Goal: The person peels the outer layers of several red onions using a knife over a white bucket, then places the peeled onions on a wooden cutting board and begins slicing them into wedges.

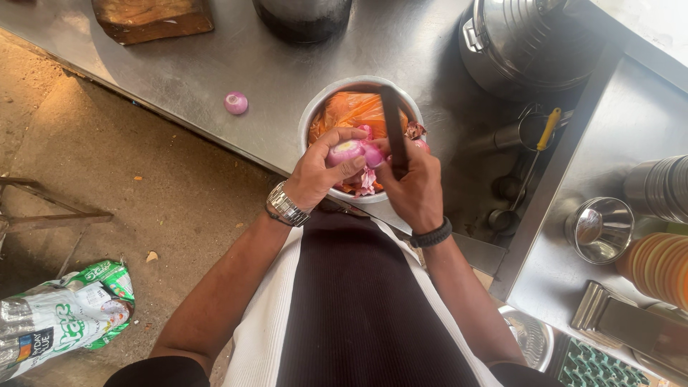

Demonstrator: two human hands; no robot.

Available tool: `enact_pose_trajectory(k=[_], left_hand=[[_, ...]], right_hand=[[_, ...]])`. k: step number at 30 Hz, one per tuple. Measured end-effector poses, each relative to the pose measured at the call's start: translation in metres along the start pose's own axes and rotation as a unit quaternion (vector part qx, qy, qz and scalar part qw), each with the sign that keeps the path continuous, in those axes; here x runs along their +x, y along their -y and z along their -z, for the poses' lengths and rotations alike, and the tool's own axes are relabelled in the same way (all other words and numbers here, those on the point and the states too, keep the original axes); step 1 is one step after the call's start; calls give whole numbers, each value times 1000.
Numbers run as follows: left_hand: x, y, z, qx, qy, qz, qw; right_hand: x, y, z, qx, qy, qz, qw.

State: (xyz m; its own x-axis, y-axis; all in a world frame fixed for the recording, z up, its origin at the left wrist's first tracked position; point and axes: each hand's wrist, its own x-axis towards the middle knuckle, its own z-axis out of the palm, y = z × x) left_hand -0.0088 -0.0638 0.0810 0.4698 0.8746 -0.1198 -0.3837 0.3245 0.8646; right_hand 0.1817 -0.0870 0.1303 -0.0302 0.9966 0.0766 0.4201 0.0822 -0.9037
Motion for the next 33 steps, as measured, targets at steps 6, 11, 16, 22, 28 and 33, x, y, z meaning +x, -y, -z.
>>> enact_pose_trajectory(k=[6, 11, 16, 22, 28, 33], left_hand=[[-7, -11, 6, -76, 13, 17, 997], [-9, -11, 10, -135, 28, 63, 988], [-3, 9, 12, 31, -27, 39, 998], [-3, 14, 21, -36, -18, 13, 999], [-6, 14, 33, -14, -32, 39, 999], [-3, 22, 31, 142, -24, 13, 989]], right_hand=[[10, -21, 8, 161, -69, -98, 980], [6, -19, 11, 173, -46, -108, 978], [2, -19, 6, 170, -31, -68, 983], [21, -40, 9, 31, -115, -107, 987], [21, -43, -4, -128, -16, -37, 991], [12, -16, -6, 27, 44, -73, 996]])
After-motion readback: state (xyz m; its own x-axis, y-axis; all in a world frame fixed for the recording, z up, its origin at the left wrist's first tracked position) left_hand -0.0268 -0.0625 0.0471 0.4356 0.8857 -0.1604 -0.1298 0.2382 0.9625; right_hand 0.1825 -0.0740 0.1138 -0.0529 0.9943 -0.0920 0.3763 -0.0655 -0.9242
